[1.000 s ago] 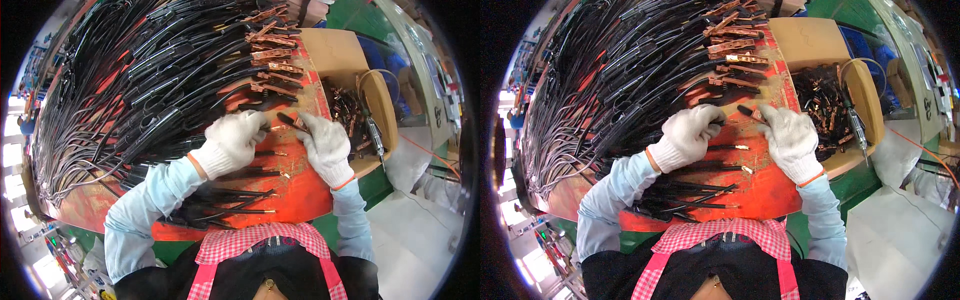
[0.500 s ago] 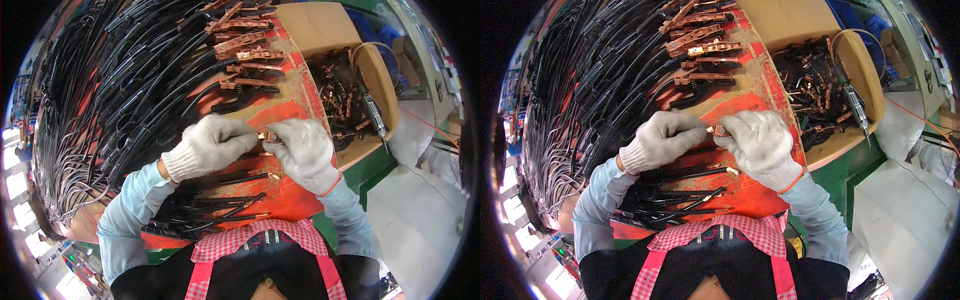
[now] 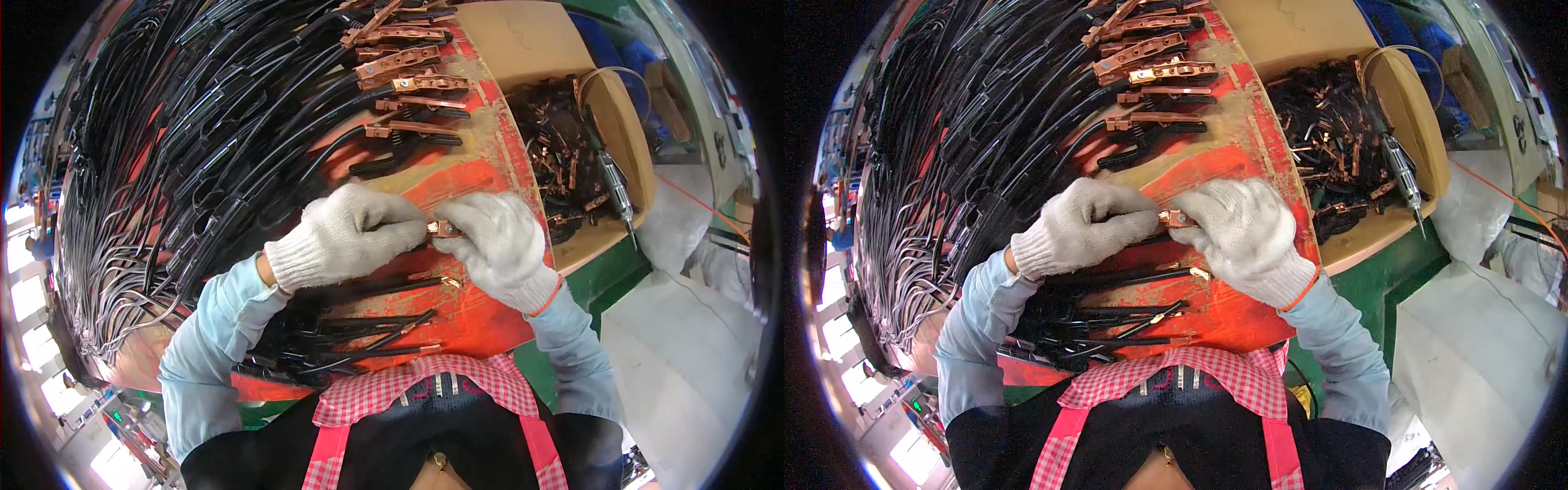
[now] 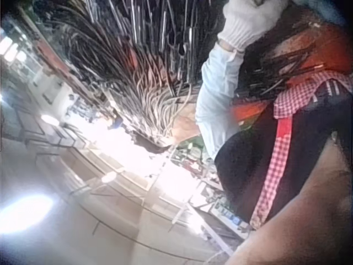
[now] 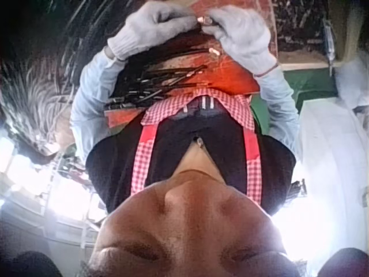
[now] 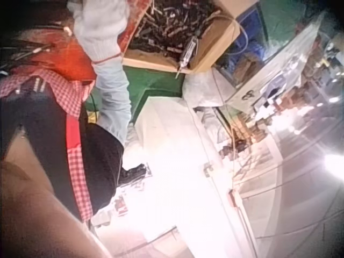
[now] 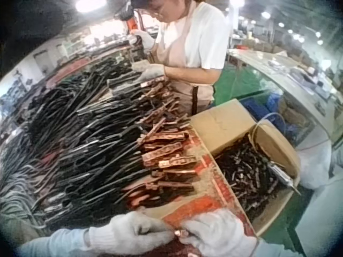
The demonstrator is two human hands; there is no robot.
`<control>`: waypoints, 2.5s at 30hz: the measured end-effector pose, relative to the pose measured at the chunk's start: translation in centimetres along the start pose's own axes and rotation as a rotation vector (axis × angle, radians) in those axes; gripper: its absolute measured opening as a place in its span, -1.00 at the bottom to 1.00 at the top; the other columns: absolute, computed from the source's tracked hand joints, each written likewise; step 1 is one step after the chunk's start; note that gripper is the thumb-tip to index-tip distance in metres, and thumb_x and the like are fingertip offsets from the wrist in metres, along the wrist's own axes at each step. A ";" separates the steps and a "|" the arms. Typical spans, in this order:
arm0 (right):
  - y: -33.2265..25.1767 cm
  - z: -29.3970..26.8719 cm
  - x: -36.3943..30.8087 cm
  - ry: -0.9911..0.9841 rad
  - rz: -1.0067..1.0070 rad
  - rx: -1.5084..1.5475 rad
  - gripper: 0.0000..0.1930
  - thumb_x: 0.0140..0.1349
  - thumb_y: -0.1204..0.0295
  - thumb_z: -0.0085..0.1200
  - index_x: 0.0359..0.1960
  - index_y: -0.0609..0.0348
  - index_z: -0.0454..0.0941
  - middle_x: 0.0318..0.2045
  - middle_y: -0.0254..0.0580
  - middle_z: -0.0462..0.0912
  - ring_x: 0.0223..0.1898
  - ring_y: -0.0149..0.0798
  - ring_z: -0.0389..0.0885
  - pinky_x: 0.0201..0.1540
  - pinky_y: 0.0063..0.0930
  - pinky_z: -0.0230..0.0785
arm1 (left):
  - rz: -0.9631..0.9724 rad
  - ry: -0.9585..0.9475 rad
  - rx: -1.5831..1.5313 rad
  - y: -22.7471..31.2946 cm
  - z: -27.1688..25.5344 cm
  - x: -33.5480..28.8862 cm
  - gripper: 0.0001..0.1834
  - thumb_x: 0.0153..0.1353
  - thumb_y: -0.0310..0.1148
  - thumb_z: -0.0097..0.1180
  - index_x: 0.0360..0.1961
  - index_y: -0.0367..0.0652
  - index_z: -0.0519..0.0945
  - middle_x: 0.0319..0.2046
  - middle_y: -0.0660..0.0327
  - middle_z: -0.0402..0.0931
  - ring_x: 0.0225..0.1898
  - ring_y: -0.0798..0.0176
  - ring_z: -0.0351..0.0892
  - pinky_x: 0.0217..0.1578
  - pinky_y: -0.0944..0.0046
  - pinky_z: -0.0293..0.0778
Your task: The recorder uses a pneumatic tool to crimp metal connectors onto the ends of electrical wires.
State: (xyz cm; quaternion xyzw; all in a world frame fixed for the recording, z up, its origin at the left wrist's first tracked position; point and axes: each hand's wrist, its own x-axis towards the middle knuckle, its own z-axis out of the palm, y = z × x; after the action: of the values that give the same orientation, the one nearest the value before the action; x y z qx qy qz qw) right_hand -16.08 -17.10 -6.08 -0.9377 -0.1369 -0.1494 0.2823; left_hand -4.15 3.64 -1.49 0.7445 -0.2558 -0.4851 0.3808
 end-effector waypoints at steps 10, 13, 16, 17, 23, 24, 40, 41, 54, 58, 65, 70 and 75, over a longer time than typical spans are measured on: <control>-0.5 -2.2 0.8 -0.133 -0.035 -0.167 -0.69 -0.02 0.18 0.33 -0.23 -0.11 0.60 -0.44 -0.38 0.57 -0.39 -0.20 0.58 -0.39 -0.22 0.42 | -0.050 -0.021 0.107 0.9 0.1 -0.1 -0.73 0.36 -0.31 0.19 -0.10 -0.32 0.71 -0.31 0.24 0.72 -0.27 0.49 0.59 -0.20 0.39 0.52; -0.2 -2.3 1.4 -0.114 -0.135 -0.069 -0.57 -0.12 0.28 0.40 -0.14 0.00 0.65 -0.33 -0.29 0.67 -0.40 -0.13 0.61 -0.38 -0.21 0.41 | -0.057 -0.048 0.054 0.8 -0.2 -0.3 -0.74 0.35 -0.32 0.19 -0.13 -0.32 0.71 -0.33 0.25 0.71 -0.29 0.50 0.59 -0.21 0.40 0.52; 0.1 -2.1 1.6 -0.096 -0.195 -0.062 -0.56 -0.13 0.28 0.39 -0.13 0.01 0.65 -0.36 -0.32 0.65 -0.43 -0.16 0.59 -0.42 -0.21 0.39 | -0.014 -0.054 -0.053 0.2 -0.1 -0.2 -0.76 0.33 -0.33 0.19 -0.15 -0.31 0.72 -0.35 0.27 0.71 -0.30 0.52 0.58 -0.23 0.41 0.51; 0.2 -1.9 1.7 -0.116 -0.204 -0.069 -0.56 -0.14 0.28 0.39 -0.13 0.01 0.65 -0.38 -0.33 0.65 -0.44 -0.17 0.59 -0.44 -0.21 0.38 | -0.015 -0.057 -0.057 0.2 -0.1 -0.3 -0.76 0.33 -0.33 0.20 -0.16 -0.31 0.72 -0.35 0.27 0.71 -0.31 0.52 0.57 -0.24 0.41 0.51; -0.1 -1.1 1.7 -0.121 -0.221 -0.114 -0.60 -0.10 0.26 0.36 -0.15 -0.01 0.64 -0.46 -0.38 0.57 -0.47 -0.21 0.57 -0.47 -0.24 0.39 | 0.039 -0.075 -0.088 -0.8 -0.1 0.1 -0.74 0.31 -0.29 0.17 -0.23 -0.31 0.70 -0.53 0.34 0.57 -0.44 0.52 0.47 -0.38 0.36 0.47; 0.1 -1.0 1.9 -0.122 -0.216 -0.111 -0.65 -0.05 0.24 0.34 -0.18 -0.04 0.62 -0.48 -0.40 0.54 -0.47 -0.22 0.57 -0.46 -0.25 0.41 | 0.010 -0.067 -0.075 -0.4 -0.1 0.0 -0.73 0.32 -0.28 0.16 -0.24 -0.32 0.70 -0.54 0.33 0.56 -0.45 0.51 0.47 -0.38 0.35 0.47; 0.3 0.1 2.0 -0.166 -0.255 -0.059 -0.74 0.14 0.17 0.24 -0.22 -0.05 0.55 -0.40 -0.35 0.57 -0.40 -0.22 0.63 -0.40 -0.24 0.50 | -0.061 -0.016 0.084 0.2 0.6 -1.0 -0.71 0.34 -0.21 0.12 -0.27 -0.25 0.67 -0.62 0.16 0.53 -0.57 0.34 0.52 -0.50 0.25 0.45; 0.3 0.1 2.1 -0.151 -0.241 -0.055 -0.74 0.14 0.17 0.24 -0.20 -0.05 0.56 -0.40 -0.34 0.57 -0.39 -0.22 0.64 -0.40 -0.24 0.50 | 0.005 0.077 0.278 0.3 1.0 -1.2 -0.73 0.34 -0.21 0.13 -0.27 -0.23 0.67 -0.59 0.14 0.55 -0.55 0.24 0.56 -0.48 0.22 0.46; 0.9 1.1 2.1 -0.113 -0.268 -0.029 -0.66 0.09 0.23 0.29 -0.08 -0.05 0.60 -0.33 -0.34 0.63 -0.36 -0.22 0.65 -0.35 -0.28 0.50 | 0.318 0.347 0.809 -2.1 2.2 -2.8 -0.86 0.18 -0.36 0.21 -0.23 -0.09 0.66 -0.61 0.11 0.56 -0.55 -0.06 0.60 -0.55 -0.01 0.44; 1.2 1.8 2.0 -0.042 -0.290 -0.020 -0.70 0.11 0.21 0.27 -0.12 -0.10 0.60 -0.35 -0.38 0.63 -0.37 -0.26 0.65 -0.36 -0.29 0.51 | 0.349 0.364 0.798 -2.1 2.3 -2.7 -0.88 0.15 -0.39 0.20 -0.27 -0.10 0.65 -0.64 0.12 0.54 -0.59 -0.05 0.58 -0.59 0.00 0.43; 1.1 1.2 1.7 -0.152 -0.301 0.004 -0.66 0.08 0.17 0.27 -0.09 -0.09 0.62 -0.30 -0.32 0.68 -0.33 -0.23 0.68 -0.34 -0.28 0.54 | 0.371 0.379 0.892 -1.9 2.3 -2.8 -0.92 0.09 -0.40 0.22 -0.37 -0.09 0.59 -0.68 0.14 0.50 -0.63 -0.03 0.56 -0.63 0.02 0.39; 1.4 1.8 1.5 -0.102 -0.289 0.044 -0.66 0.09 0.16 0.26 -0.09 -0.09 0.63 -0.31 -0.31 0.68 -0.35 -0.20 0.68 -0.35 -0.27 0.55 | 0.471 0.419 0.894 -2.2 2.7 -2.5 -0.79 0.17 -0.18 0.23 -0.45 -0.03 0.53 -0.74 0.17 0.47 -0.69 -0.02 0.55 -0.68 0.03 0.38; 1.0 1.5 2.0 -0.157 -0.288 0.032 -0.66 0.09 0.17 0.27 -0.10 -0.08 0.63 -0.31 -0.31 0.68 -0.36 -0.21 0.68 -0.37 -0.27 0.55 | 0.392 0.394 0.888 -1.7 2.7 -2.6 -0.84 -0.01 -0.36 0.27 -0.41 -0.07 0.53 -0.71 0.17 0.46 -0.65 -0.03 0.53 -0.62 0.02 0.36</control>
State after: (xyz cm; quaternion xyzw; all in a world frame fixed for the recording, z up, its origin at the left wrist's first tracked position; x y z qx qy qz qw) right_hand -13.59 -16.75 -7.03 -0.9125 -0.2940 -0.1125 0.2613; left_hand -7.62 5.68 -2.19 0.8495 -0.4949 -0.1004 0.1530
